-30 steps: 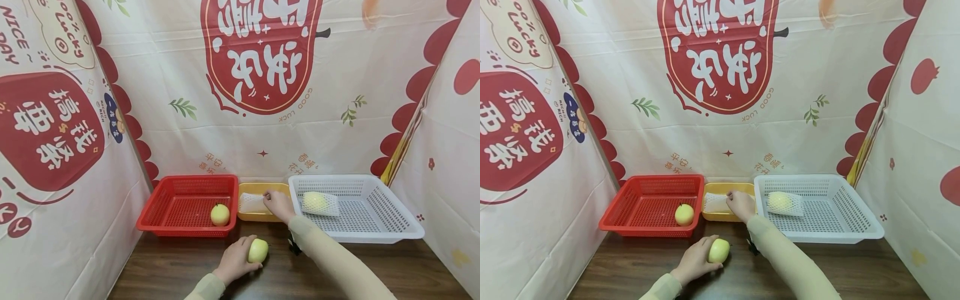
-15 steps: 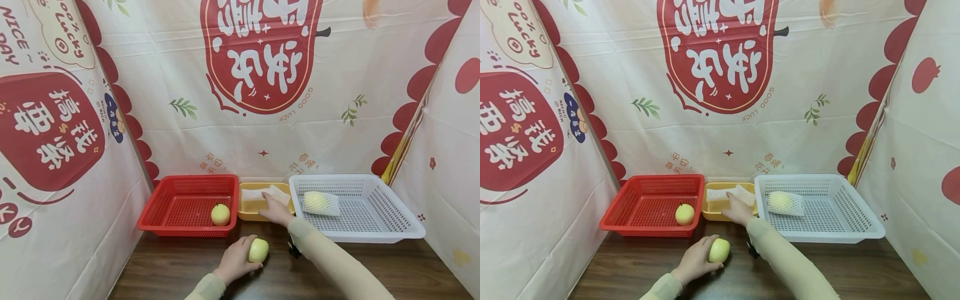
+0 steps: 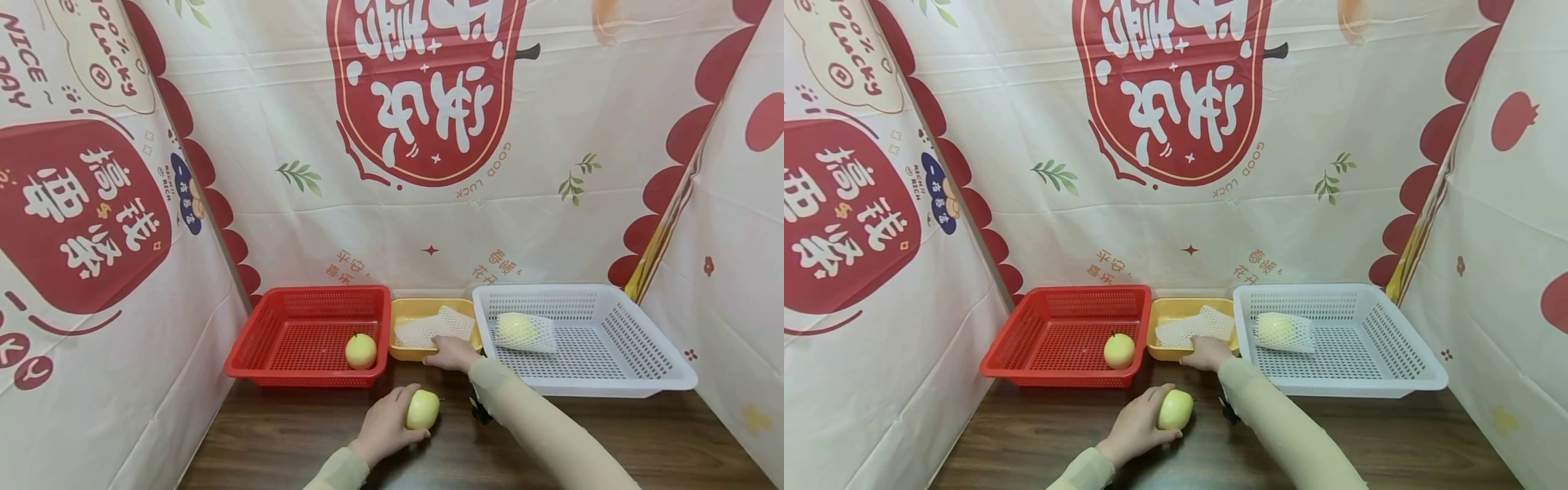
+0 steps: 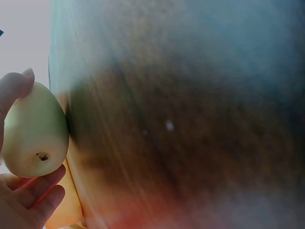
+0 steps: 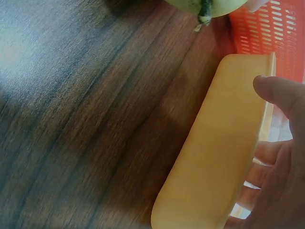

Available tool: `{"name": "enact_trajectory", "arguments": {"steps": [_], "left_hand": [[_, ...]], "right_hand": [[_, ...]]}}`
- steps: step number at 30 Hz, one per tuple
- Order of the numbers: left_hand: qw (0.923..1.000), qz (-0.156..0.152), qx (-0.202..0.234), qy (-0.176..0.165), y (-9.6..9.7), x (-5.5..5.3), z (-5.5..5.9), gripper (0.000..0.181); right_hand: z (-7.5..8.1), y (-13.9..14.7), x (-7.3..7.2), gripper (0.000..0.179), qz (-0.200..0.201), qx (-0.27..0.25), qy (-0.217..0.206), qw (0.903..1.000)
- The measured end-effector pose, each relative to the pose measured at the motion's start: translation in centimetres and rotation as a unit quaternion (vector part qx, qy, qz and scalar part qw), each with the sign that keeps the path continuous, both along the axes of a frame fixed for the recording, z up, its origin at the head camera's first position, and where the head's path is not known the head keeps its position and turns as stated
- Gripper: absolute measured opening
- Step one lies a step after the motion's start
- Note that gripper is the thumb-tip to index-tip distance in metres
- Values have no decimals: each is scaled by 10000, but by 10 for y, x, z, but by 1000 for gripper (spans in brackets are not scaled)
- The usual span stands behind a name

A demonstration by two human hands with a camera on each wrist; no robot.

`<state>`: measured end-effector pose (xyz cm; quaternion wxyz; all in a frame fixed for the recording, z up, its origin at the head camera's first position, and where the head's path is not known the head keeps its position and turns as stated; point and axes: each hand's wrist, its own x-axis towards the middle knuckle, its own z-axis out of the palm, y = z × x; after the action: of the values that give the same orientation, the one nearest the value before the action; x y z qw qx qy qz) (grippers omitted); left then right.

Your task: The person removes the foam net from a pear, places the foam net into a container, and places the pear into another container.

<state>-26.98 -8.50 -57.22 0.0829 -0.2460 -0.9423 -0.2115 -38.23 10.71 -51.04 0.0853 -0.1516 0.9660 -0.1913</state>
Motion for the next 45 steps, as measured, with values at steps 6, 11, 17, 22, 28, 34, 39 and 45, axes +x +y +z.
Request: {"name": "enact_trajectory", "arguments": {"steps": [6, 11, 17, 22, 28, 34, 39, 45], "left_hand": [[10000, -5, 32, -12, 0, 1, 2, 82], [10000, -11, 43, 17, 0, 1, 3, 82], [10000, 6, 42, 18, 1, 2, 2, 81], [9999, -17, 50, 86, 2, 2, 2, 81], [9996, -46, 142, 240, 0, 2, -2, 81], [9997, -20, 196, 172, -1, 2, -4, 80], [9997, 6, 251, 32, -1, 5, -4, 80], [9996, 10, 266, 80, 0, 4, -2, 82]], "right_hand": [[-1, 1, 0, 53, -112, 366, 179, 9991], [-4, 2, -1, 52, -199, 522, 215, 9982], [-3, 5, -1, 53, -142, 552, 103, 9983], [1, 7, 2, 54, -164, 273, 121, 9994], [5, 8, 4, 53, -142, -124, 484, 9986], [17, 13, 9, 51, -182, -351, 878, 9954], [32, 20, 20, 48, -103, -431, 1237, 9913], [50, 37, 34, 52, -263, -599, 1574, 9854]]}}
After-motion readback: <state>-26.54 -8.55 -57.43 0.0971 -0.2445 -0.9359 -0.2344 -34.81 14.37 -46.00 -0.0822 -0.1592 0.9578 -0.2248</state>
